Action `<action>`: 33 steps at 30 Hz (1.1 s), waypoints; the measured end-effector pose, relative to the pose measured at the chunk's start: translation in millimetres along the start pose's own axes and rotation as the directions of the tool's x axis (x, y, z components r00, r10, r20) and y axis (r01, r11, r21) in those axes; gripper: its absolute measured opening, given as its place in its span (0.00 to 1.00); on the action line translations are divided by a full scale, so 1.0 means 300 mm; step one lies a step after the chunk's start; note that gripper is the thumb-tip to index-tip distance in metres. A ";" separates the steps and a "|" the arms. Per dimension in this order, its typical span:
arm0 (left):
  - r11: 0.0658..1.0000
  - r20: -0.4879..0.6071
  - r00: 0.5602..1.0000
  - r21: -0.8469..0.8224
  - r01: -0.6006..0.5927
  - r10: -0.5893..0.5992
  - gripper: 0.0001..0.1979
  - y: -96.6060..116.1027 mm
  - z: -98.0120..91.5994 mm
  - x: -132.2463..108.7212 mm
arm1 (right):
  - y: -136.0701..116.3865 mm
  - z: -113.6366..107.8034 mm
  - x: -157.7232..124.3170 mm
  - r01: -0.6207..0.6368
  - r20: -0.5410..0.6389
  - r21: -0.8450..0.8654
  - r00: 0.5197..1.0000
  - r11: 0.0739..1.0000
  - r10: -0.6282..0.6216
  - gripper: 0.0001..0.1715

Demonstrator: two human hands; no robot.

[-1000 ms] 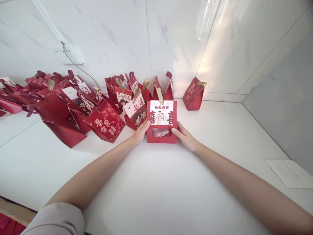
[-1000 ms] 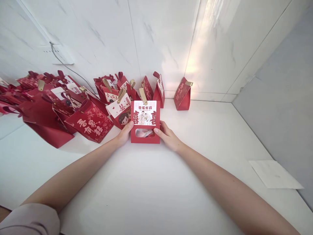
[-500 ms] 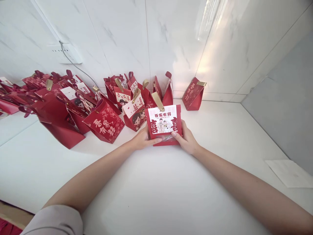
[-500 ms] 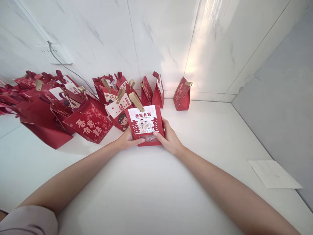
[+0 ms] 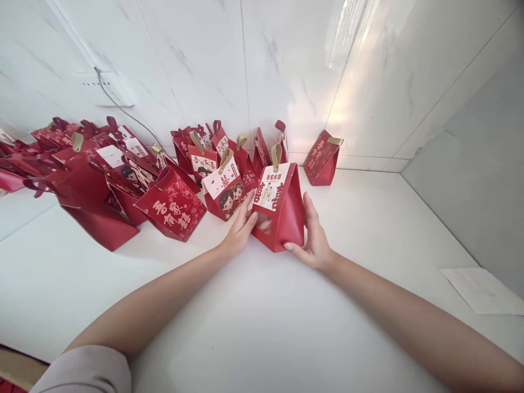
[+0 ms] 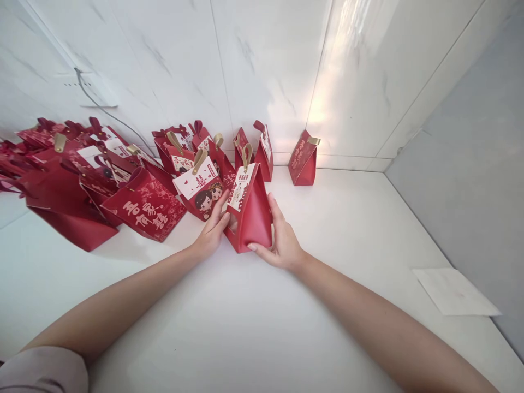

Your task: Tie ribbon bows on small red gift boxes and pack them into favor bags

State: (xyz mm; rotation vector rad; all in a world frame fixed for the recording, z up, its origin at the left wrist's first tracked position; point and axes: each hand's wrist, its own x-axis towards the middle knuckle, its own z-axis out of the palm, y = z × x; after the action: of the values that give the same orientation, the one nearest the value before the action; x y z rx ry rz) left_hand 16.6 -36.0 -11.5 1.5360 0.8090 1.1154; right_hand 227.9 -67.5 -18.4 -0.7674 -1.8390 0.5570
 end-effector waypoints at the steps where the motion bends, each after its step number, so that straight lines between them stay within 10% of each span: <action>1: 1.000 0.035 0.999 -0.015 0.001 -0.001 0.36 -0.003 -0.007 0.001 | 0.003 0.002 -0.001 -0.008 0.009 -0.027 1.000 1.000 0.008 0.61; 8: 0.968 0.352 0.931 0.185 -0.170 0.096 0.64 -0.007 -0.041 -0.001 | -0.001 0.004 0.017 0.018 0.175 -0.100 0.985 0.995 -0.001 0.45; 16: 0.997 0.144 0.989 -0.068 -0.026 0.036 0.35 0.022 -0.014 0.019 | -0.024 0.020 0.028 -0.334 0.284 0.268 0.923 0.904 0.257 0.48; 23: 0.998 0.409 0.912 -0.065 0.021 0.007 0.38 0.033 -0.067 0.027 | -0.036 0.037 0.030 -0.463 0.253 0.404 0.886 0.789 0.390 0.50; 33: 0.997 0.372 0.927 -0.067 -0.023 0.047 0.38 -0.001 -0.060 0.033 | -0.016 0.036 0.030 -0.490 0.245 0.429 0.871 0.758 0.425 0.45</action>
State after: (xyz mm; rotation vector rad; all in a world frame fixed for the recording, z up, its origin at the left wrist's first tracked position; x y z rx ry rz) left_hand 3.2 -20.7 -8.6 1.6489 0.4839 0.8259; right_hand 214.1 -64.6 -13.3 -0.8504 -1.5168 1.3631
